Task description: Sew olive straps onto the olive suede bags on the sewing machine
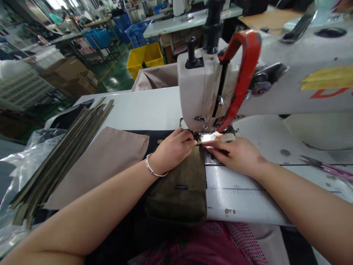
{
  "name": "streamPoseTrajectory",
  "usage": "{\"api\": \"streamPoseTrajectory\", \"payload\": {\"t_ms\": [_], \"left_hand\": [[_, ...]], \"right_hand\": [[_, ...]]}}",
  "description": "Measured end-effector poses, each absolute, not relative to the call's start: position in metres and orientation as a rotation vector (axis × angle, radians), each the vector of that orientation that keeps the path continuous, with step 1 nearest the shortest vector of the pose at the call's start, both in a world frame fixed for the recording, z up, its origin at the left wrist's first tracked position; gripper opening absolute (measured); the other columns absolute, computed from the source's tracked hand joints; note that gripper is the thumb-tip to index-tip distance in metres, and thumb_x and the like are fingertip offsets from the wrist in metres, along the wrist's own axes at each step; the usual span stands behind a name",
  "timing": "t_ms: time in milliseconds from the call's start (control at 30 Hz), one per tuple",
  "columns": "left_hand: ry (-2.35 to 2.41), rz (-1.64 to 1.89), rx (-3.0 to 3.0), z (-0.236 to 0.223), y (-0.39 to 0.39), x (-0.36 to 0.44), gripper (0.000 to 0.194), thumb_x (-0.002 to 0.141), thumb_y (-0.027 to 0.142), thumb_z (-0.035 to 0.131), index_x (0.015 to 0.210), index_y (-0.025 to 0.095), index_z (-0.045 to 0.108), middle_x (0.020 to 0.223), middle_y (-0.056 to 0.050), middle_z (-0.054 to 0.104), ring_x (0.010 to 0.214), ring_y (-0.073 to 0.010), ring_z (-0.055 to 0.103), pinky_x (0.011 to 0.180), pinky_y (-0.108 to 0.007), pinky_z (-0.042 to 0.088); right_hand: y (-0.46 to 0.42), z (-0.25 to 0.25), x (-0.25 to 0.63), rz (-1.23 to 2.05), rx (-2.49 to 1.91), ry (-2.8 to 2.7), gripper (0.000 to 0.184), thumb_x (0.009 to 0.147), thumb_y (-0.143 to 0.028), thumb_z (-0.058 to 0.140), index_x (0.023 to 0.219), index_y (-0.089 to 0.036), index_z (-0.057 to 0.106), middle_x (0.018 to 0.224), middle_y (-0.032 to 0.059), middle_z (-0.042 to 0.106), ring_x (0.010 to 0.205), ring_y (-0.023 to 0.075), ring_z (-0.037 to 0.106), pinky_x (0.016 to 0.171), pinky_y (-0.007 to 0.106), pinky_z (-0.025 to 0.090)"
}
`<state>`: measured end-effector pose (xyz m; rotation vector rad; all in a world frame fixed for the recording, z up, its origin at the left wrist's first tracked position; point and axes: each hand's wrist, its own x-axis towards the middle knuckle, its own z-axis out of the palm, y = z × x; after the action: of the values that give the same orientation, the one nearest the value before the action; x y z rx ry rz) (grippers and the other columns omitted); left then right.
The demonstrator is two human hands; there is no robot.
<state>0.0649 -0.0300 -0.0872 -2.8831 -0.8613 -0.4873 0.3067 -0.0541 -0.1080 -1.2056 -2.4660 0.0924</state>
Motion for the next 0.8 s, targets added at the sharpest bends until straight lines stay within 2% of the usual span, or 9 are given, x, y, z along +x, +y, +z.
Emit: {"api": "streamPoseTrajectory", "payload": {"t_ms": [167, 333, 800], "left_hand": [[-0.694, -0.478, -2.827, -0.0883, -0.0272, 0.0641, 0.020, 0.096, 0.018, 0.048, 0.107, 0.012, 0.064, 0.102, -0.006, 0.067, 0.098, -0.0172, 0.058, 0.094, -0.034, 0.045], [-0.827, -0.580, -2.842, -0.0884, -0.0277, 0.0656, 0.018, 0.096, 0.020, 0.050, 0.103, 0.015, 0.066, 0.101, -0.003, 0.068, 0.094, -0.0163, 0.057, 0.091, -0.032, 0.045], [-0.917, -0.607, -2.829, -0.0889, -0.0291, 0.0687, 0.022, 0.097, 0.023, 0.049, 0.102, 0.017, 0.069, 0.101, -0.003, 0.068, 0.094, -0.0162, 0.056, 0.091, -0.031, 0.047]], "right_hand": [[-0.0539, -0.1073, 0.3065, 0.146, -1.225, -2.473, 0.029, 0.094, -0.032, 0.050, 0.117, -0.031, 0.067, 0.103, 0.0030, 0.068, 0.087, 0.0196, 0.064, 0.071, 0.032, 0.046], [-0.0516, -0.1066, 0.3117, 0.206, -1.184, -2.414, 0.026, 0.095, -0.031, 0.049, 0.109, -0.029, 0.070, 0.107, 0.0024, 0.070, 0.097, 0.0191, 0.063, 0.081, 0.033, 0.048], [-0.0532, -0.1058, 0.3081, 0.205, -1.278, -2.484, 0.029, 0.094, -0.035, 0.048, 0.115, -0.031, 0.068, 0.104, 0.0039, 0.067, 0.092, 0.0206, 0.063, 0.072, 0.033, 0.045]]}}
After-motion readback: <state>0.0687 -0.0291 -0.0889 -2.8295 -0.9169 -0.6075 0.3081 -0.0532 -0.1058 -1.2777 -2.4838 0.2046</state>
